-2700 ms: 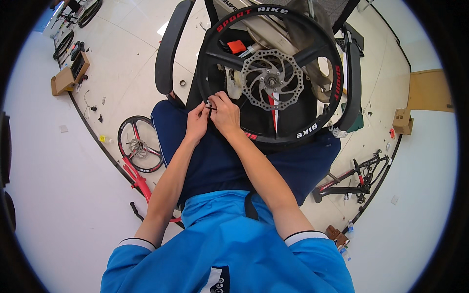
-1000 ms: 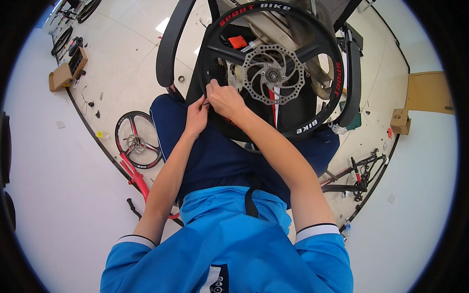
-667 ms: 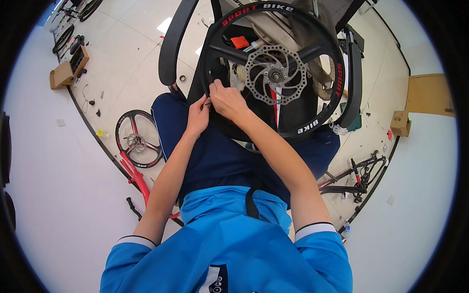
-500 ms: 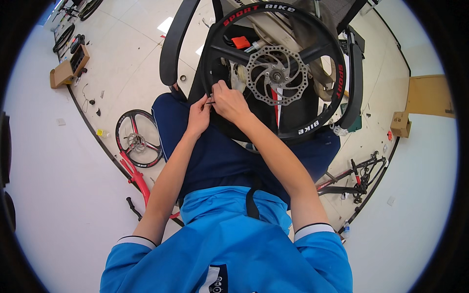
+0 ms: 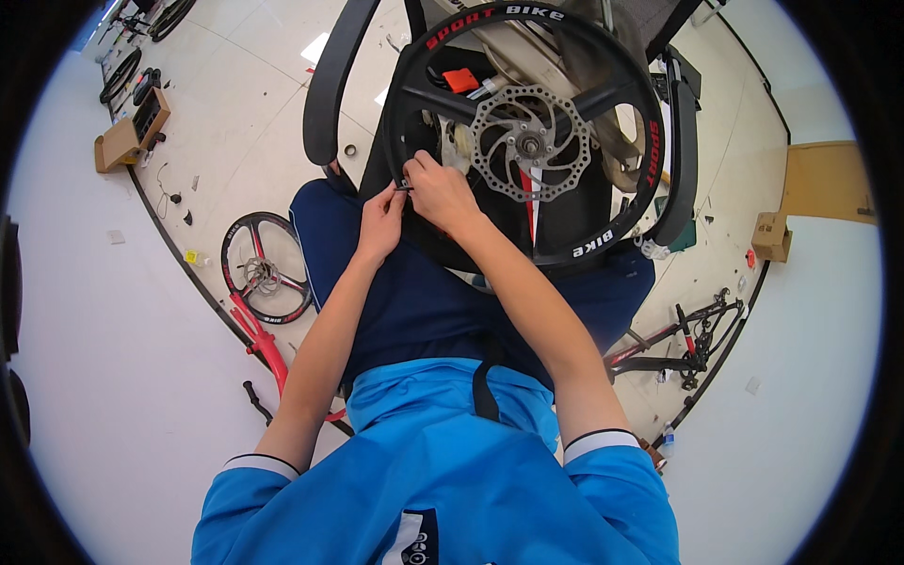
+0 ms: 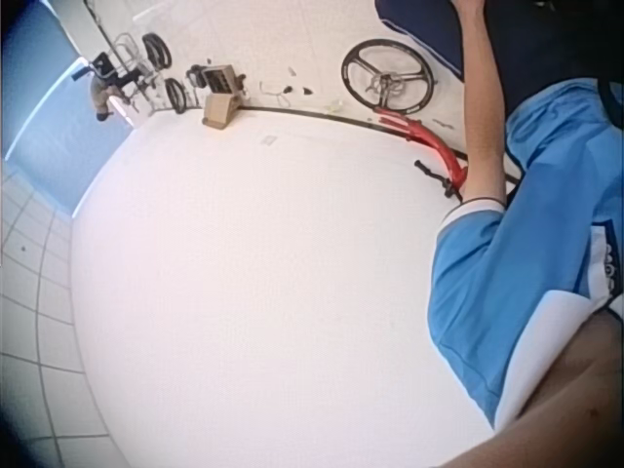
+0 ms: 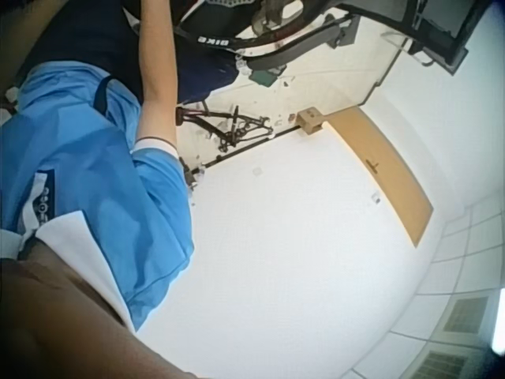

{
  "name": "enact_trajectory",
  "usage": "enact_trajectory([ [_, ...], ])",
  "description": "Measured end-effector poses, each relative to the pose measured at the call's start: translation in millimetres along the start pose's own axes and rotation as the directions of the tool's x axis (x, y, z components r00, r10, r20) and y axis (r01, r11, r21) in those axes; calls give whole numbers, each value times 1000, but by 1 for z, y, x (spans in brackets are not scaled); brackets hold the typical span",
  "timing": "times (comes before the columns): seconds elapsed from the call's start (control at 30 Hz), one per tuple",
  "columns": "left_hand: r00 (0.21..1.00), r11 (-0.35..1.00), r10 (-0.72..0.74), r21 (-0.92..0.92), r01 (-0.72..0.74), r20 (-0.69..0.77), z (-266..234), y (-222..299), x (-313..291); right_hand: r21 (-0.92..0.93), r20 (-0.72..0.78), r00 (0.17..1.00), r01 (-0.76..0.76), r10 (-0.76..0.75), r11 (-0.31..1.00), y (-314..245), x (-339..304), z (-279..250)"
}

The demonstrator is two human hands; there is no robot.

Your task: The person assembles a bicycle wheel by attaching a brake disc to the hub and securing it with bolts. They use a screwdriver to tighten the bolts and ensure the disc is properly aligned.

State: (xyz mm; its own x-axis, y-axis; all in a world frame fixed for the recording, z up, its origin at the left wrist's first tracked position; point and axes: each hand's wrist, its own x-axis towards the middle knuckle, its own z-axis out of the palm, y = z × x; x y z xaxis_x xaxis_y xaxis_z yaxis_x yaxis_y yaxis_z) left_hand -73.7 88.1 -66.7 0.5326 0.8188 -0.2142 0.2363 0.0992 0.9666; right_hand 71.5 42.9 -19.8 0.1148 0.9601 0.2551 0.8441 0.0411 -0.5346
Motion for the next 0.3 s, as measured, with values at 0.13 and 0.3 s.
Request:
enact_trajectory([
  [0.13, 1000, 1000, 8, 25, -8, -15, 0, -12, 3, -38, 43, 998, -40, 41, 998, -4, -2, 4],
  [0.3, 999, 999, -28, 23, 29, -35, 0, -17, 3, -24, 76, 994, -75, 76, 997, -3, -4, 5],
])
